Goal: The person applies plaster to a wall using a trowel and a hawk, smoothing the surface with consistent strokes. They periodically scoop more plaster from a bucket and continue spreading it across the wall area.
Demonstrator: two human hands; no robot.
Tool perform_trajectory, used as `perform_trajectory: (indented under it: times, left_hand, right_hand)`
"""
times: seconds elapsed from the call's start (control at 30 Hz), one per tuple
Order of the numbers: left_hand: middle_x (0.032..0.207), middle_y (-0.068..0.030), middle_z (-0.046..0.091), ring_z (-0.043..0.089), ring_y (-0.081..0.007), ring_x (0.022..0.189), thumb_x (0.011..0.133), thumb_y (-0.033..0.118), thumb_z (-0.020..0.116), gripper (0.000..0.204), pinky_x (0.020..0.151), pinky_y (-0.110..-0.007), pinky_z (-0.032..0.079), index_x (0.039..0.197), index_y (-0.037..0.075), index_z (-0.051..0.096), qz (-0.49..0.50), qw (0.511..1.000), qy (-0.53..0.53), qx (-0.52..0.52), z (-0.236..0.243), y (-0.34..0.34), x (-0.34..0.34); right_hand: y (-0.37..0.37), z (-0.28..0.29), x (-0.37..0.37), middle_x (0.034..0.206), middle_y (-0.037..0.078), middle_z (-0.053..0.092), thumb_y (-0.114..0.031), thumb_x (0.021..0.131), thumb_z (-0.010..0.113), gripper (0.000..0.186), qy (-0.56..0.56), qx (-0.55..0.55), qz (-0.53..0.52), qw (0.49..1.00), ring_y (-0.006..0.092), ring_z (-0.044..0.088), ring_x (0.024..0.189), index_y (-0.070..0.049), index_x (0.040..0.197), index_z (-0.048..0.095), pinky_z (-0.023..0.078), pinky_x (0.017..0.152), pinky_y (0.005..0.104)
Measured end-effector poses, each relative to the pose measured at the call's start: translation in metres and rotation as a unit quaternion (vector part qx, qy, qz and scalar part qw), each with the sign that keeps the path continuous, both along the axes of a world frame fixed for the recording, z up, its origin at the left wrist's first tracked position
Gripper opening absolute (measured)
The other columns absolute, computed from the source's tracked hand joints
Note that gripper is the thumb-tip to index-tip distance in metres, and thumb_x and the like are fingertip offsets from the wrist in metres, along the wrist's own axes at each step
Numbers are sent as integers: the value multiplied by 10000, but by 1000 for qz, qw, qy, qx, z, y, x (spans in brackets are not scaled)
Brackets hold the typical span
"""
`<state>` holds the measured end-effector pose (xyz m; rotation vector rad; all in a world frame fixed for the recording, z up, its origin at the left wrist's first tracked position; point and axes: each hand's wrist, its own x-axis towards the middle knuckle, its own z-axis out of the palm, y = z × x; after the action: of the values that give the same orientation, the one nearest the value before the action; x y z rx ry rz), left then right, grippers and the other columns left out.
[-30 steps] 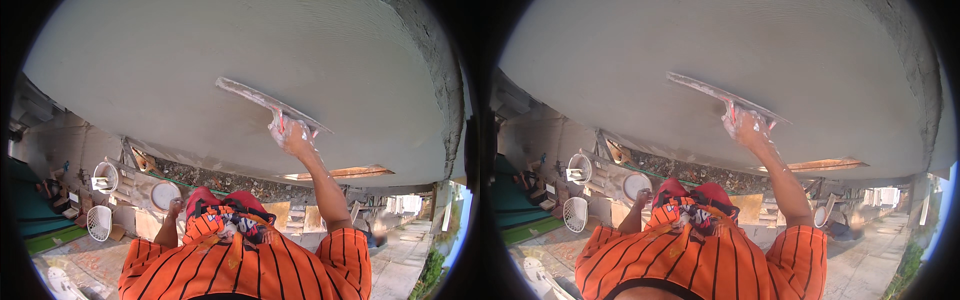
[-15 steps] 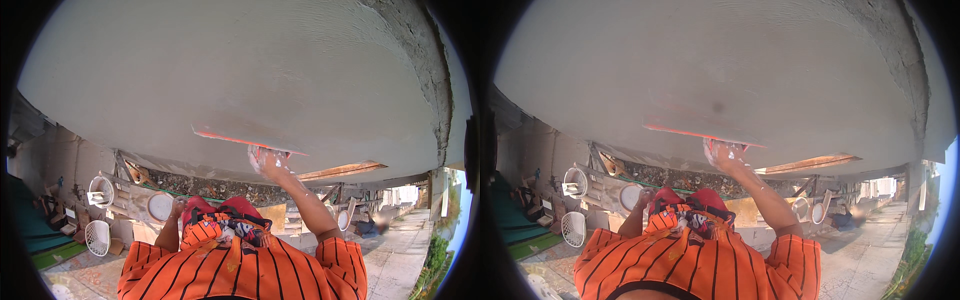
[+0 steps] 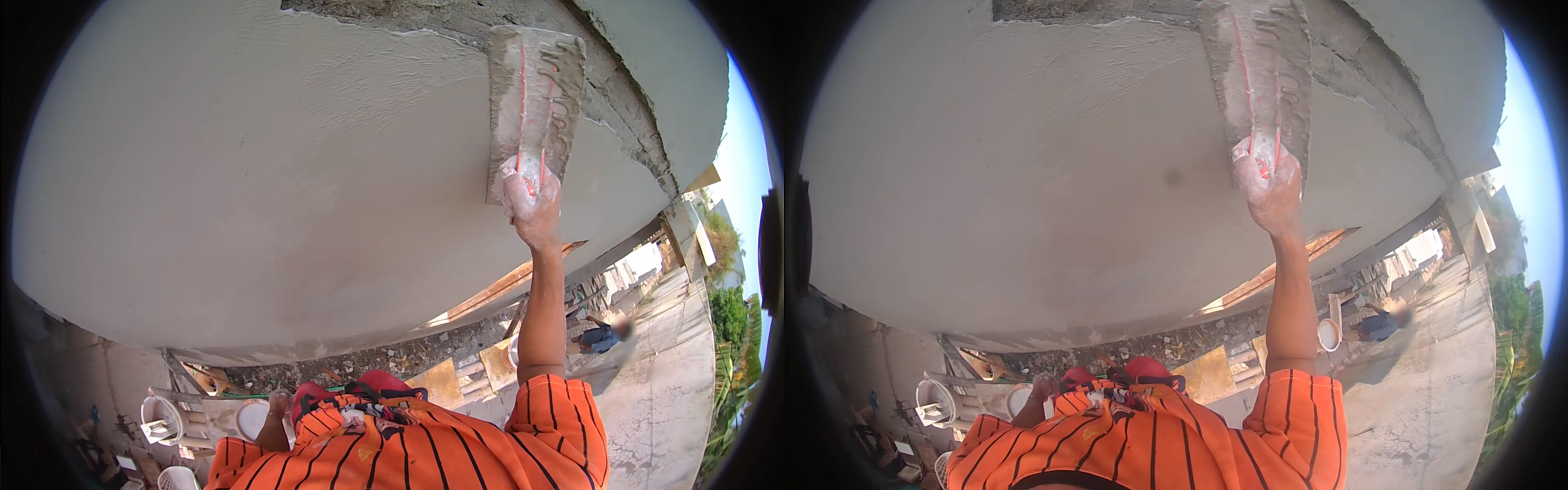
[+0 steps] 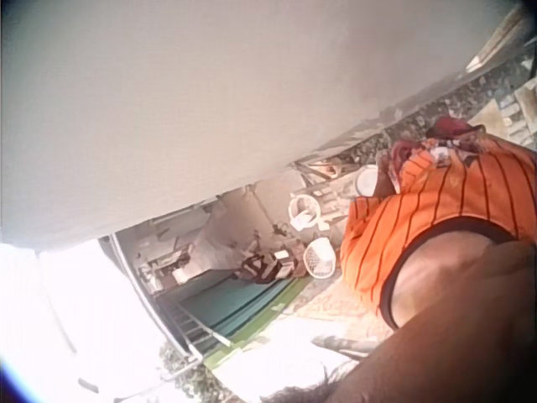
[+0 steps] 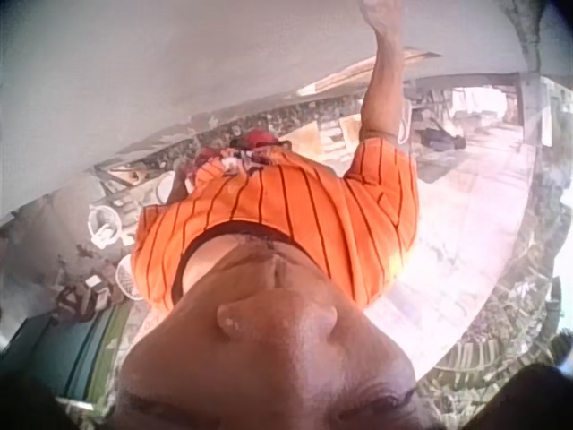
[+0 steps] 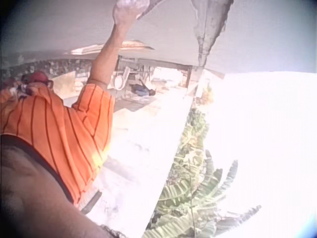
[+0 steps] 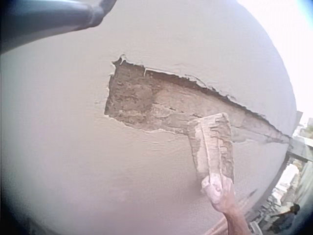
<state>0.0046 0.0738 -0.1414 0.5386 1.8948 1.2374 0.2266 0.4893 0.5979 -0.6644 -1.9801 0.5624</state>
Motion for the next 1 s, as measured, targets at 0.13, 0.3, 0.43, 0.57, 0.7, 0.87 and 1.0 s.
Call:
perform_trajectory:
  times: [0.13, 0.3, 0.43, 0.57, 0.7, 0.87, 1.0]
  left_hand:
    - [770, -57, 614, 556, -125, 564, 848, -12, 465, 174, 469, -260, 437, 959, 37, 591, 238, 958, -46, 155, 102, 60, -24]
    - [1064, -143, 609, 587, -232, 969, 835, 12, 462, 347, 865, -340, 469, 1167, -62, 533, 488, 791, 308, 203, 336, 115, -126]
    - [1285, -158, 495, 517, -230, 1076, 837, 131, 504, 464, 912, -338, 424, 1266, -43, 469, 523, 644, 431, 356, 544, 116, -194]
    - [1396, -222, 354, 416, -325, 1199, 880, 260, 450, 557, 1026, -380, 308, 1305, -96, 389, 491, 547, 578, 355, 661, 114, -242]
    - [1448, -262, 264, 289, -382, 1323, 904, 292, 401, 619, 1094, -431, 235, 1350, -121, 288, 456, 558, 594, 357, 720, 130, -233]
    - [1462, -275, 261, 213, -405, 1376, 920, 328, 352, 575, 1130, -454, 175, 1304, -97, 389, 425, 544, 654, 308, 716, 112, -284]
    - [1452, -281, 281, 210, -406, 1375, 937, 336, 332, 593, 1130, -448, 174, 1321, -115, 355, 423, 533, 677, 278, 717, 118, -288]
  right_hand:
    - [53, -10, 79, 569, -33, 427, -158, 882, 577, 140, 207, -139, -65, 966, 66, 403, 453, -50, 795, 560, 321, 415, 228]
    - [99, -58, 131, 594, -35, 401, -153, 896, 557, 174, 339, -226, -111, 906, 81, 381, 499, -93, 752, 480, 349, 447, 247]
    - [42, -86, 79, 604, -27, 371, -214, 930, 541, 156, 423, -303, 42, 853, 97, 386, 517, -82, 873, 480, 387, 482, 285]
    - [-75, -153, -73, 582, 23, 457, -227, 931, 566, 193, 345, -370, 270, 819, 139, 458, 489, -53, 911, 486, 425, 482, 327]
    - [-110, -196, -164, 543, 28, 473, -183, 920, 568, 224, 232, -377, 268, 856, 129, 470, 459, -44, 763, 489, 408, 438, 300]
    - [-65, -226, -110, 538, 1, 428, -156, 909, 555, 151, 330, -369, 168, 852, 102, 407, 431, -35, 831, 509, 371, 408, 274]
    - [-37, -215, -33, 614, -16, 415, -150, 901, 575, 121, 491, -402, 60, 771, 86, 401, 526, -50, 945, 524, 378, 472, 260]
